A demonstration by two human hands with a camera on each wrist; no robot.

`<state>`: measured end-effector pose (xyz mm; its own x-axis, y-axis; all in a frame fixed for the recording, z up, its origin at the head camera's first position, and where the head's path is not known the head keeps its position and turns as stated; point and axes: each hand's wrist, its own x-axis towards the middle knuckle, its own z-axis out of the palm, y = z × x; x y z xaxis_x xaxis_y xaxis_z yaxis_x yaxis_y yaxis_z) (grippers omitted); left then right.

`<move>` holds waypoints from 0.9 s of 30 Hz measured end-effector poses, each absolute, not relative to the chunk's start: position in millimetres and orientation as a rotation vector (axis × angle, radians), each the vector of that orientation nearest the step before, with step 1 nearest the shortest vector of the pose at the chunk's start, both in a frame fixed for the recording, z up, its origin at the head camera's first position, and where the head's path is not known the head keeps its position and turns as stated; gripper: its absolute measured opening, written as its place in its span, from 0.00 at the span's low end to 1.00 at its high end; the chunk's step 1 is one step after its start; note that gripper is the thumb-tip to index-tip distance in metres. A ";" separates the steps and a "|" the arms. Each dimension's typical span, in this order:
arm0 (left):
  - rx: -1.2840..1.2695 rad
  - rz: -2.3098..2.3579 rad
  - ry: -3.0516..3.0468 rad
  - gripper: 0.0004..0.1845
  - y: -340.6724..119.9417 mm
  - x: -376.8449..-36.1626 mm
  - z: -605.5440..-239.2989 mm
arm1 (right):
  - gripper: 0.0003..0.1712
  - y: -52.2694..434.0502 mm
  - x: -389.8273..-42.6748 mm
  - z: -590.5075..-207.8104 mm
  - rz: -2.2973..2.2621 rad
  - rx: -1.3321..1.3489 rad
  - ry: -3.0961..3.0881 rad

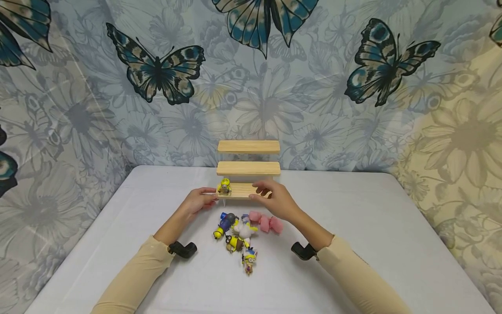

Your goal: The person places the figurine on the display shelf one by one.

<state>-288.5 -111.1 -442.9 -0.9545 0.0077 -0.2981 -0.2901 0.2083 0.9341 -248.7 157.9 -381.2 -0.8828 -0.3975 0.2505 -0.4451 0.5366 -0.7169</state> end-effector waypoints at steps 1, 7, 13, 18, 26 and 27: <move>-0.268 1.820 2.244 0.20 -111.1 -288.7 -443.1 | 0.22 161.3 -246.3 -383.4 1.283 0.738 -2.711; -0.266 1.821 2.240 0.20 -110.9 -289.5 -443.8 | 0.20 178.0 -231.2 -398.0 1.258 0.710 -2.755; -0.269 1.827 2.239 0.20 -110.1 -288.9 -443.1 | 0.19 187.7 -219.7 -411.6 1.207 0.681 -2.795; -0.270 1.828 2.238 0.20 -109.9 -289.0 -442.8 | 0.18 192.8 -212.0 -421.6 1.154 0.674 -2.800; -0.257 1.838 2.230 0.20 -110.4 -291.0 -445.0 | 0.15 194.2 -203.4 -431.9 0.906 0.636 -2.870; -0.260 1.840 2.229 0.20 -110.3 -291.2 -445.0 | 0.15 194.0 -203.2 -432.3 0.878 0.615 -2.883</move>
